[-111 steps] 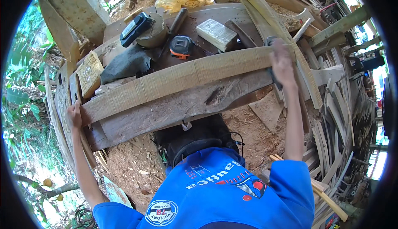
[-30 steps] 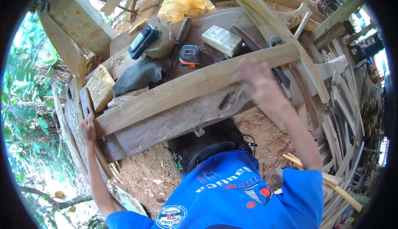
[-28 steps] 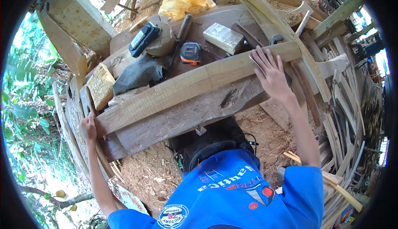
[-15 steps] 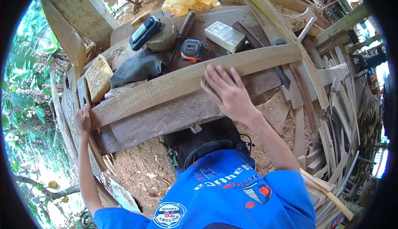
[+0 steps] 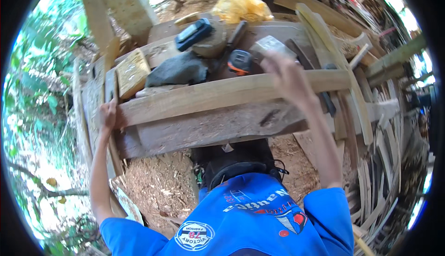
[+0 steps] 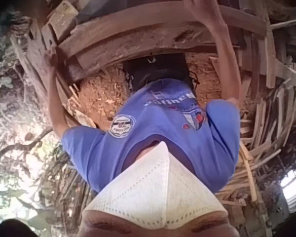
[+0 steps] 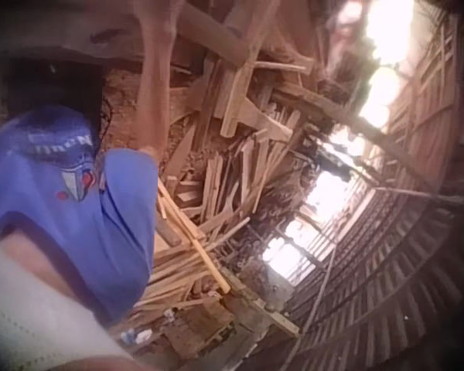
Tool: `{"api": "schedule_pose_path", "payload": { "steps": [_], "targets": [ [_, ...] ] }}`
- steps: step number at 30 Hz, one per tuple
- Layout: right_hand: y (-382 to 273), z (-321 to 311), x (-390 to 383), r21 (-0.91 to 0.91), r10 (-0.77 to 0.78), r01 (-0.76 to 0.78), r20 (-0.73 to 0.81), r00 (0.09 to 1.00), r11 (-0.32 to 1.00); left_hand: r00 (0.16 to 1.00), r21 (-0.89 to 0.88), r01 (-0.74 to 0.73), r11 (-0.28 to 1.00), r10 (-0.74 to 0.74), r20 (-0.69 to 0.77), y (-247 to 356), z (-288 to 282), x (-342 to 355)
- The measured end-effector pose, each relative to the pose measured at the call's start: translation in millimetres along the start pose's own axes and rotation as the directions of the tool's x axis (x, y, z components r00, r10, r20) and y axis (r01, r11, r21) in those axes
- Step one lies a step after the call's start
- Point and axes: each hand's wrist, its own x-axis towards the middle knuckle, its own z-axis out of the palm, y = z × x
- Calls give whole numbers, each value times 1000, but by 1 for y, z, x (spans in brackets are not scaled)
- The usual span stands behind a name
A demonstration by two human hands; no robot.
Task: The person measures a wooden plank with a tape measure, then smooths its surface using a sanding block and a cloth. They then use a hand plane to shave the wood and a hammer to drive a nail into a smaller piece of wood.
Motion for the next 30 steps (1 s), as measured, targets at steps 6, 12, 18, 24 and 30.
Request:
{"api": "schedule_pose_path", "payload": {
  "steps": [6,12,18,24,30],
  "targets": [
    [-35,36,35,-638,182,-5,212,960,770,996,166,83,983,-86,10,28,-9,-6],
    [-96,141,103,-155,-193,308,504,842,939,992,166,92,982,-106,76,36,-13,-1],
    [-93,157,119,-122,-310,398,440,843,909,999,137,53,989,-53,-4,28,-11,-6],
    [-73,77,121,172,-422,417,-7,906,892,994,99,96,990,-100,35,37,-10,-2],
    [-61,0,103,348,-425,427,-87,901,835,995,121,100,988,-102,7,38,-14,-7]
  ]
}}
